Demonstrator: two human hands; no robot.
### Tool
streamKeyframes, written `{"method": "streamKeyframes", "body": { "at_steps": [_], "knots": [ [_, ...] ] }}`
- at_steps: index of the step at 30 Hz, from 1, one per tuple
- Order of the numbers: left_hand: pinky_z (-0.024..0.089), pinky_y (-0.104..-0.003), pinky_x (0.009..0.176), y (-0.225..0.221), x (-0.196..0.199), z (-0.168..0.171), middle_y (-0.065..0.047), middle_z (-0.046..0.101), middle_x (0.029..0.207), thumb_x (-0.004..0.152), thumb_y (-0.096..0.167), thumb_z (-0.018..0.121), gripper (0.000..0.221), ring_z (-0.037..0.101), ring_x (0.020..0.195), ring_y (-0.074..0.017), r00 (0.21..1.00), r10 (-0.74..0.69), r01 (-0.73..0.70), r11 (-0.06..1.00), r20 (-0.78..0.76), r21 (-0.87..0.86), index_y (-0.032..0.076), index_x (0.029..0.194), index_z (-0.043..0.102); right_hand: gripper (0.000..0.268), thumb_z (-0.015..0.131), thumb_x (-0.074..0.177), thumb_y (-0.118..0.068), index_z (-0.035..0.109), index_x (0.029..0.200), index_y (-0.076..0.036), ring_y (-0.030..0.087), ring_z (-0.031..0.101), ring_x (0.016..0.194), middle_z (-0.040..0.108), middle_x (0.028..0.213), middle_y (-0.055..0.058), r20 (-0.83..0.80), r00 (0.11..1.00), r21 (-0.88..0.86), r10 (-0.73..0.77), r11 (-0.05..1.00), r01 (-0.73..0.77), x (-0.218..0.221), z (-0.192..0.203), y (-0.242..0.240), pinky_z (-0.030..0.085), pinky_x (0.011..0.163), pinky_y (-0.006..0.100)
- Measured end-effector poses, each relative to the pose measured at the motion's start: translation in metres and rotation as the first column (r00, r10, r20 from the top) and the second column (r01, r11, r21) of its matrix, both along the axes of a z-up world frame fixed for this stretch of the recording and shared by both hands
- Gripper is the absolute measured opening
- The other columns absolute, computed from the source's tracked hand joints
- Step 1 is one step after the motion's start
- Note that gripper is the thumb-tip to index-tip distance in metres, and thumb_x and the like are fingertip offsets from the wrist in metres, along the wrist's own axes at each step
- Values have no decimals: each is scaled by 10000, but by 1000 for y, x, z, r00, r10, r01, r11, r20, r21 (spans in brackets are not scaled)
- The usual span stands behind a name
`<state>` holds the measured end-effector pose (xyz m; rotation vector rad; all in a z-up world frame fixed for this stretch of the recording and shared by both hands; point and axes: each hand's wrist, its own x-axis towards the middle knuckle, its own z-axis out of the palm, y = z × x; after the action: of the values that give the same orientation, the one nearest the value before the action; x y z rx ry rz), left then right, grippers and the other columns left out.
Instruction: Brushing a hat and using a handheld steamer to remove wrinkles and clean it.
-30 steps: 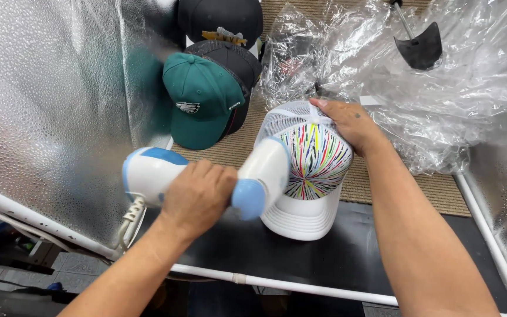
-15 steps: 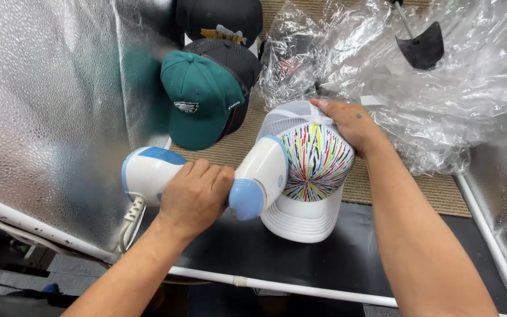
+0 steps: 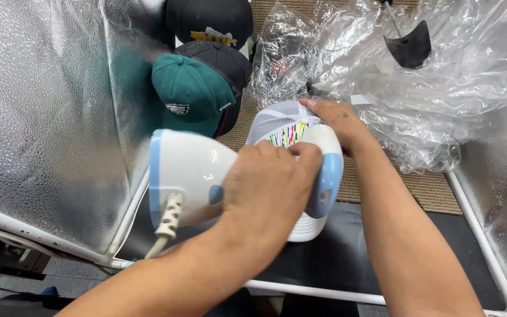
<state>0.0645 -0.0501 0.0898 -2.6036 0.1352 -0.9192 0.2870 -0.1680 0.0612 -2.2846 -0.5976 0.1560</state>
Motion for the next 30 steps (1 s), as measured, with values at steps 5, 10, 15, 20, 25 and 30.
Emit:
{"method": "streamKeyframes", "body": {
  "at_steps": [5,10,15,20,25,30],
  "knots": [
    [411,-452,625,-7,-27,-13,-106,685,782,894,223,552,309,605,713,-298,999,-39,41,995,-24,90,140,1191,564,469,559,915,-439,709,1309,-234,140,608,1249,674,1408,22,-123,992,217,-30,975,57,-10,4,1,424,1065,269],
    [400,-423,592,48,-47,-37,-66,626,727,844,241,584,351,558,658,-274,996,-77,71,988,39,135,157,1185,577,545,675,750,-394,744,1269,-240,116,637,1184,703,1392,-37,-311,946,303,-91,934,189,-44,26,4,445,991,247],
    [410,-400,616,97,-50,-44,-53,544,722,859,121,578,341,509,657,-265,989,-76,46,974,129,222,142,1195,527,633,540,867,-538,586,1457,-313,290,454,1443,496,1573,27,-168,959,-6,-227,973,229,-55,34,8,344,1169,456],
    [408,-400,618,94,-57,-53,-56,517,721,883,94,564,307,485,640,-263,978,-95,61,982,185,180,126,1188,538,585,435,947,-547,512,1378,-160,351,535,1276,541,1434,149,-51,975,-122,-216,970,209,-62,33,17,416,998,524],
    [402,-398,610,71,-61,-50,-58,520,713,925,88,567,280,483,640,-255,975,-52,23,991,217,132,112,1200,519,533,405,967,-541,490,1358,-189,365,535,1244,531,1409,162,-73,958,-148,-277,953,264,-64,34,23,416,978,525],
    [416,-423,629,52,-60,-54,-76,542,714,874,82,563,333,497,648,-276,977,-87,76,995,196,64,102,1204,523,537,428,957,-543,499,1355,-190,368,533,1258,536,1416,159,-58,954,-111,-293,952,285,-66,33,23,410,1003,518]
  ]
}}
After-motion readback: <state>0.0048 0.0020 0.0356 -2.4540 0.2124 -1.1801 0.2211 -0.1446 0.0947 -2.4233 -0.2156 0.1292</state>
